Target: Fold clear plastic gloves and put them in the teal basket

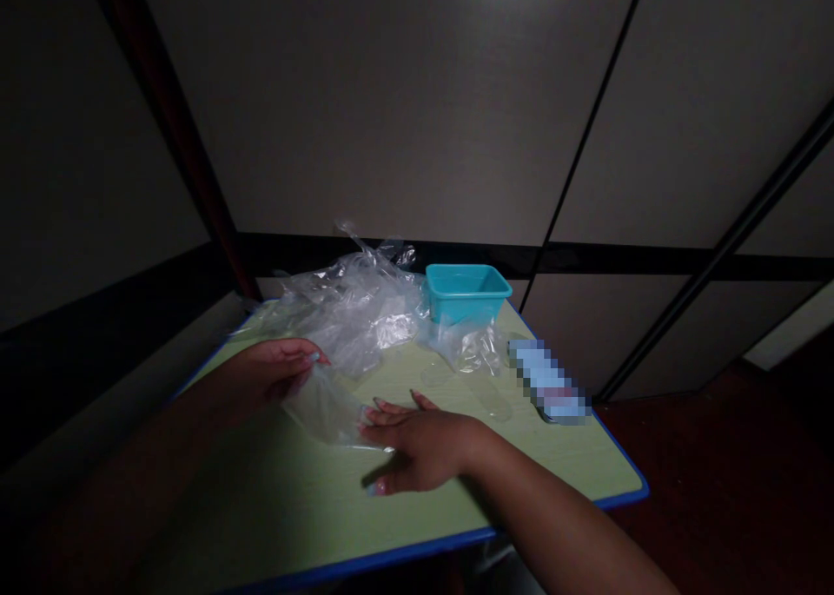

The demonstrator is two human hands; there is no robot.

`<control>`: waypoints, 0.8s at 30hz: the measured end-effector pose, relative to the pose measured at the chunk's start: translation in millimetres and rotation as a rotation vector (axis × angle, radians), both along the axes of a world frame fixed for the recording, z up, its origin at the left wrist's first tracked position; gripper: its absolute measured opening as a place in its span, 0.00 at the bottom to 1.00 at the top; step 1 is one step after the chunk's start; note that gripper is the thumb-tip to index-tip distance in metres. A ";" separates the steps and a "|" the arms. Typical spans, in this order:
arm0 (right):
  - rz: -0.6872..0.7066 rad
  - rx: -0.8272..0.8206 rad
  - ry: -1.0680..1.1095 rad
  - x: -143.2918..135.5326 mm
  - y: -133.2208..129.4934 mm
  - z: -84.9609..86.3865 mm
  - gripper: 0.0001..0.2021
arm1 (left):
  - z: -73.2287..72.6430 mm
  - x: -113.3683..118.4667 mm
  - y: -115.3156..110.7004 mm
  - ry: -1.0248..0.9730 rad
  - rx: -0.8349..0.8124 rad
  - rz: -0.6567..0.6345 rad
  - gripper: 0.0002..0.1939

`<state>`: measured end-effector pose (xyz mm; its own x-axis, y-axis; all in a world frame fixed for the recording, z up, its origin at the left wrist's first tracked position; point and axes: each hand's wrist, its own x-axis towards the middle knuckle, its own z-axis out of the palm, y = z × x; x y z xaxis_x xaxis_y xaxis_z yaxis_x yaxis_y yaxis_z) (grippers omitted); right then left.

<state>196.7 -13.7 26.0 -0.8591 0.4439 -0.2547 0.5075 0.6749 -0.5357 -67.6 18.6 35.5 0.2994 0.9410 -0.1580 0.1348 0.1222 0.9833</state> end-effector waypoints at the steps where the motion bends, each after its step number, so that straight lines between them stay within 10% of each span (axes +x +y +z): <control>1: -0.003 0.001 0.008 -1.2 -0.3 -0.6 0.39 | 0.1 1.7 -0.4 -0.034 -0.004 0.021 0.18; 24: 0.054 0.026 0.062 -3.3 -2.0 -3.1 0.36 | -6.2 16.5 -7.6 -0.236 -0.066 0.055 0.15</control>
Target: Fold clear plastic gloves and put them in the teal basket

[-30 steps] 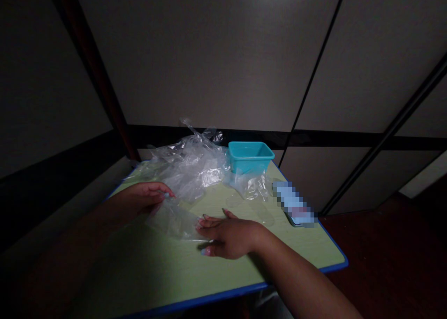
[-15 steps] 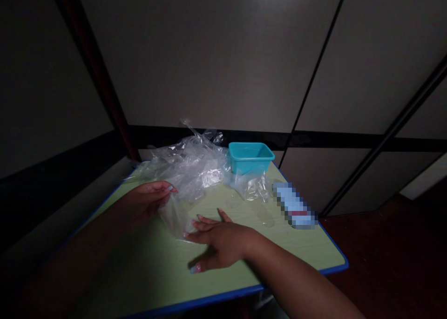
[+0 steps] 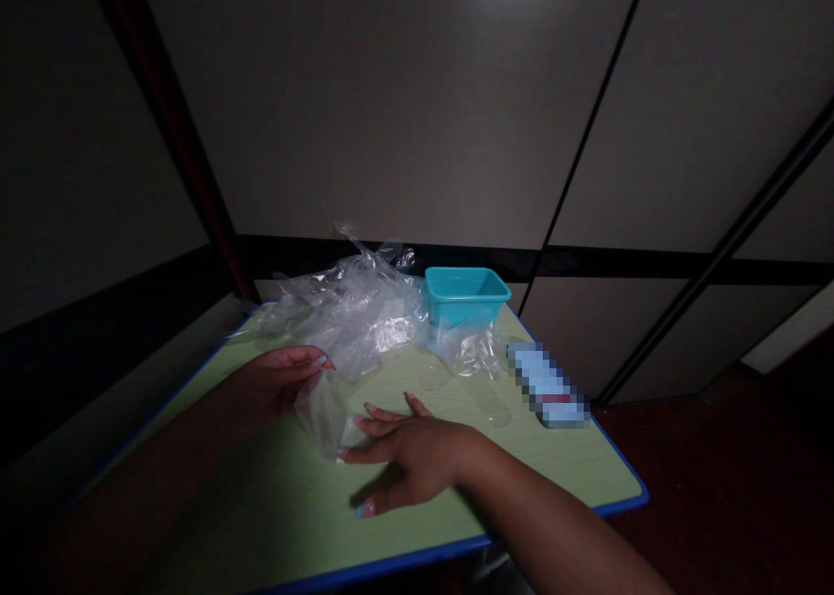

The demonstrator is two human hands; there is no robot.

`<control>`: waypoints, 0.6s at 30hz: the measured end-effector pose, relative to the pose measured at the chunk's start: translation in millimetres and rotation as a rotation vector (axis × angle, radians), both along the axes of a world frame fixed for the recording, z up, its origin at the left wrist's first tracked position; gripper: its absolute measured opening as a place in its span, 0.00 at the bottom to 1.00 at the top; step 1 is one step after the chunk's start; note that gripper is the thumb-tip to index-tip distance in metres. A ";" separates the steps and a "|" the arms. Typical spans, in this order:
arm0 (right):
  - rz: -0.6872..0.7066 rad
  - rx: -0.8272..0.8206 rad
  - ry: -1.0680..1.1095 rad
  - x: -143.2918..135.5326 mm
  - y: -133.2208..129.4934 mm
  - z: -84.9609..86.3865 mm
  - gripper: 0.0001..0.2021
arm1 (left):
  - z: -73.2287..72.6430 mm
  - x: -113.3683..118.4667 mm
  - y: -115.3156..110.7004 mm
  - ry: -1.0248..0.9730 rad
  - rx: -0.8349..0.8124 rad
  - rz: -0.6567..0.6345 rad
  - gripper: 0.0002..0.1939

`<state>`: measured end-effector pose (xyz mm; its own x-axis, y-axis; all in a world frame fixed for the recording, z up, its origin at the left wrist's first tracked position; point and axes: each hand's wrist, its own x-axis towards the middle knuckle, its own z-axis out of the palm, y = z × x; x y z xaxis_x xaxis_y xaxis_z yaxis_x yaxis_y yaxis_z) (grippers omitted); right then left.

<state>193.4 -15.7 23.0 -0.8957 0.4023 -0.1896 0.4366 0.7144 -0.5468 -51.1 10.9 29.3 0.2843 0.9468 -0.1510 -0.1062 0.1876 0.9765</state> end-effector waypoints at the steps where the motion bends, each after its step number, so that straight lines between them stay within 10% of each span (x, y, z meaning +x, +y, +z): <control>1: -0.001 -0.003 0.009 0.5 0.6 -0.1 0.36 | 0.0 -0.2 -0.6 0.006 0.004 -0.007 0.15; 11: -0.275 0.126 0.219 9.8 12.3 5.7 0.19 | 2.5 1.5 -2.1 -0.014 0.009 -0.041 0.16; 18: -0.131 0.102 0.098 1.8 11.1 -1.6 0.28 | 0.0 11.0 -4.6 -0.079 0.002 -0.110 0.13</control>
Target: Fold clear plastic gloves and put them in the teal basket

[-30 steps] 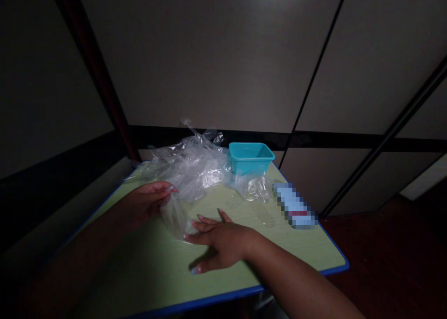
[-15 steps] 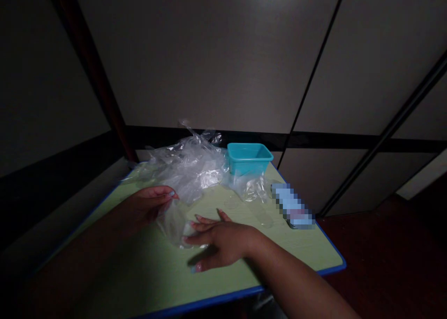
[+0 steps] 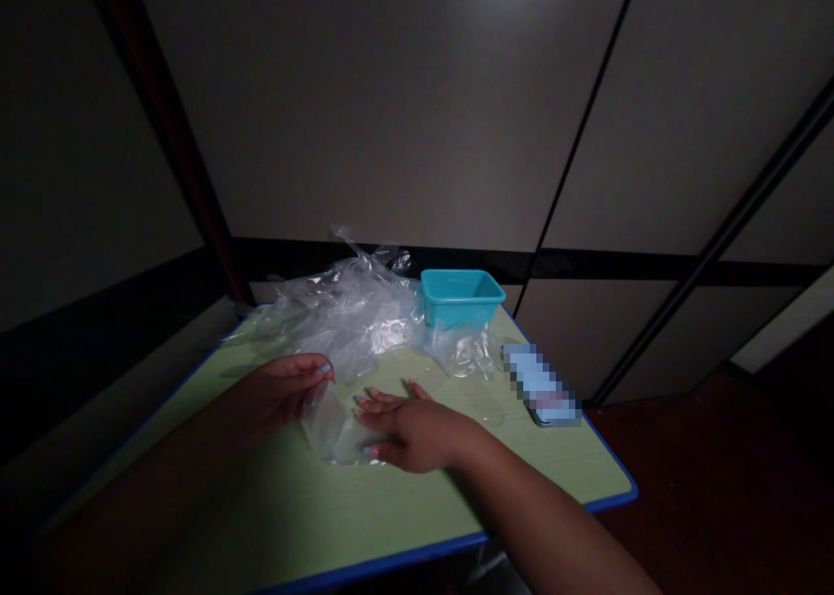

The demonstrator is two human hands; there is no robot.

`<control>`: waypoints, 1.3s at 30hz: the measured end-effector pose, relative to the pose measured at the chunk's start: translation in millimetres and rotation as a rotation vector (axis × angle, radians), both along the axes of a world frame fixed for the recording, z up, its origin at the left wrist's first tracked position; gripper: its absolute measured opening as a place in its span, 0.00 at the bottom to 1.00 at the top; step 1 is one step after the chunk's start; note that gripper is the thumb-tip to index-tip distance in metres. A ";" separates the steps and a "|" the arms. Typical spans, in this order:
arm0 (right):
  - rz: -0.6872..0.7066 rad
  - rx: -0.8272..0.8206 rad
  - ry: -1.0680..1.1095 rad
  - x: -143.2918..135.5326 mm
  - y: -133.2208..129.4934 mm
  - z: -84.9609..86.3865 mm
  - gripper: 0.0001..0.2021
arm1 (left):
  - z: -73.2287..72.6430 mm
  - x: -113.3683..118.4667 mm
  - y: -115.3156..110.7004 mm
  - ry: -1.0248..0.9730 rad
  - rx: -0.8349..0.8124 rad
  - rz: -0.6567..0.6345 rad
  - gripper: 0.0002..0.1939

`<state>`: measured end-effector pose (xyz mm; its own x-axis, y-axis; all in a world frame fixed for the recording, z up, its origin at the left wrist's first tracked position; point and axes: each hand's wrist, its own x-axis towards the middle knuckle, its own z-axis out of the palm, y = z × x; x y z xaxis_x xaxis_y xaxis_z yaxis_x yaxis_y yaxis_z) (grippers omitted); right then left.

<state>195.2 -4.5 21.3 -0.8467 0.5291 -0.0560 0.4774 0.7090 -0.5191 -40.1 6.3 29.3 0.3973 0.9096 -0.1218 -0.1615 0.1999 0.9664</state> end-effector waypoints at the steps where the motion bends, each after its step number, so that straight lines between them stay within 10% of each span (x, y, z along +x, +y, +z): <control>1: 0.009 0.005 -0.001 -1.7 -0.4 -1.8 0.28 | -1.0 1.9 -0.5 -0.009 0.002 -0.006 0.13; 16: 0.080 0.036 0.035 -7.5 -2.7 -13.6 0.29 | -8.4 14.6 -1.3 -0.059 0.031 -0.062 0.14; 24: -0.151 0.009 0.535 -7.8 7.1 -3.7 0.12 | -9.0 22.0 -4.0 -0.092 0.042 -0.051 0.15; 33: -0.283 -0.455 0.688 -2.0 10.4 -10.3 0.41 | -15.8 25.3 -2.1 -0.135 0.000 -0.109 0.23; 39: -0.299 -0.492 0.659 -2.5 9.1 -9.3 0.36 | -16.5 29.3 -3.3 -0.111 0.021 -0.129 0.23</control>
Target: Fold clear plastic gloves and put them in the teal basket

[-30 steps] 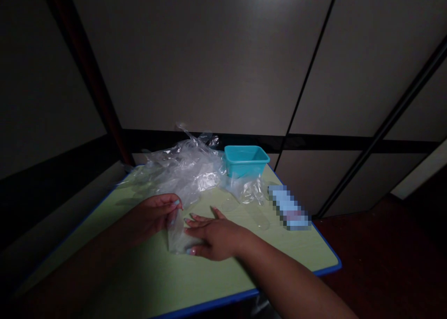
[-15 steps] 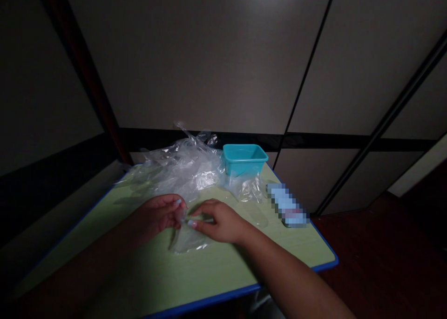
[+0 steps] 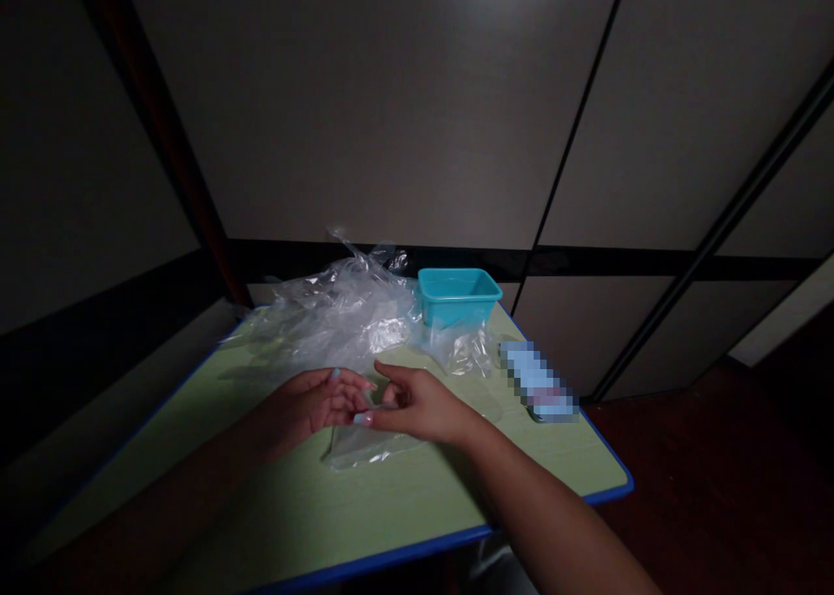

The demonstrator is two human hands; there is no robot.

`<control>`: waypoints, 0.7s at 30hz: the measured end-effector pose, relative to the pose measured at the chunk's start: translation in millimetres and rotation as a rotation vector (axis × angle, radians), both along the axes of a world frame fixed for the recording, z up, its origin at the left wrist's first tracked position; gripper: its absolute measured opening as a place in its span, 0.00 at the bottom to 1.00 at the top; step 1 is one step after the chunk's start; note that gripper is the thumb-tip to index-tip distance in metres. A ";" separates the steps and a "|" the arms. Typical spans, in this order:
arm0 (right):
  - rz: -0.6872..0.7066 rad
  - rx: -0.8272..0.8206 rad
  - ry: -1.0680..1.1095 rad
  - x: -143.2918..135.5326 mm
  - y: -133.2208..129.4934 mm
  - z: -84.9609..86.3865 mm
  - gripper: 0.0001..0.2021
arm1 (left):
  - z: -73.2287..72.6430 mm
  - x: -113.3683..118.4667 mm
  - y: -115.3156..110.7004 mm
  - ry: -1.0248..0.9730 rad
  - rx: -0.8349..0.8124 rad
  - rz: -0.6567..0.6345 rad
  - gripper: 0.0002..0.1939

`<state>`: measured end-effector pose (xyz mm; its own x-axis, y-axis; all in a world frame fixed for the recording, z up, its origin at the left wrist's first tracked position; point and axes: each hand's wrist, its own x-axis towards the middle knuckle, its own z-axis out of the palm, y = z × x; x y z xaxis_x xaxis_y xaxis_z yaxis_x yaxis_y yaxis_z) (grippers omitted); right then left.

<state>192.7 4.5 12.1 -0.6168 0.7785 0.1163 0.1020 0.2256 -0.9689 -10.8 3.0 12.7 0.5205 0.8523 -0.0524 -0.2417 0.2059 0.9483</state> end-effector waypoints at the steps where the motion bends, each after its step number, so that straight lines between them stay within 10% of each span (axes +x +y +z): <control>1: 0.004 -0.010 0.003 -0.3 0.0 -0.2 0.35 | -0.6 0.2 0.3 0.007 0.002 -0.005 0.23; 13: 0.036 -0.122 0.000 6.4 4.5 -0.9 0.26 | -4.7 -10.7 12.1 0.326 0.363 0.250 0.19; 21: 0.022 -0.111 -0.082 10.2 7.9 1.9 0.17 | -35.9 -11.3 21.2 0.305 0.331 -0.118 0.28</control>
